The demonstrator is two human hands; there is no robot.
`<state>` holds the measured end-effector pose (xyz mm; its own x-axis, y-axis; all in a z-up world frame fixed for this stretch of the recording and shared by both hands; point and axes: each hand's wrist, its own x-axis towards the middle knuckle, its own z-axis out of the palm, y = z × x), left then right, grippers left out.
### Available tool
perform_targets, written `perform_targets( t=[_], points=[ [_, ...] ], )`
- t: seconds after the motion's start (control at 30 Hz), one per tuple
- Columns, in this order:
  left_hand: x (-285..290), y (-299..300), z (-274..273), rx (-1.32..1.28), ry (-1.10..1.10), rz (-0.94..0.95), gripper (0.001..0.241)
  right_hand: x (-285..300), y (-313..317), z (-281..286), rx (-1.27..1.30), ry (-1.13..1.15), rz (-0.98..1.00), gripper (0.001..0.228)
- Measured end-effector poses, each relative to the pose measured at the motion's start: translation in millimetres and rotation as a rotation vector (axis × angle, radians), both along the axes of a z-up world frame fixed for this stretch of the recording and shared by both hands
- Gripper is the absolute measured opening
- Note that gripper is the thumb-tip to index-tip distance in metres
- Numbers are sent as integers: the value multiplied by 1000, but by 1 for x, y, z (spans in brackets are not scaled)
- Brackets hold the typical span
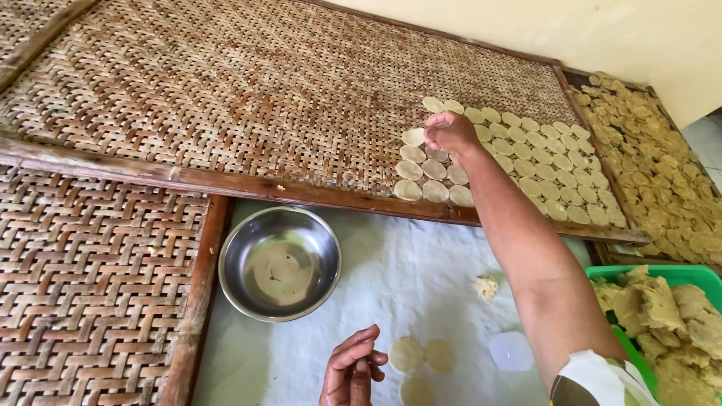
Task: The person is seen flattening dough into small circles and arranging them on a bamboo tray for drying.
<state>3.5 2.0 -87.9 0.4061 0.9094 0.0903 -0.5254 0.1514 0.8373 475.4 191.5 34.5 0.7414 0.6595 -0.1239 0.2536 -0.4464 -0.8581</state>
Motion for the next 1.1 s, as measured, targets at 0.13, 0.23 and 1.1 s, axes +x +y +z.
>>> perform_targets(
  t=[0.13, 0.23, 1.1],
  points=[
    [-1, 1, -6, 33, 12, -8, 25, 1, -1, -1, -46, -61, -8, 24],
    [-1, 1, -5, 24, 1, -5, 24, 4, -1, -5, -69, -98, 18, 24],
    [-10, -3, 97, -34, -115, 217, 21, -137, -84, 76, -157, -798, 342, 29]
  ],
)
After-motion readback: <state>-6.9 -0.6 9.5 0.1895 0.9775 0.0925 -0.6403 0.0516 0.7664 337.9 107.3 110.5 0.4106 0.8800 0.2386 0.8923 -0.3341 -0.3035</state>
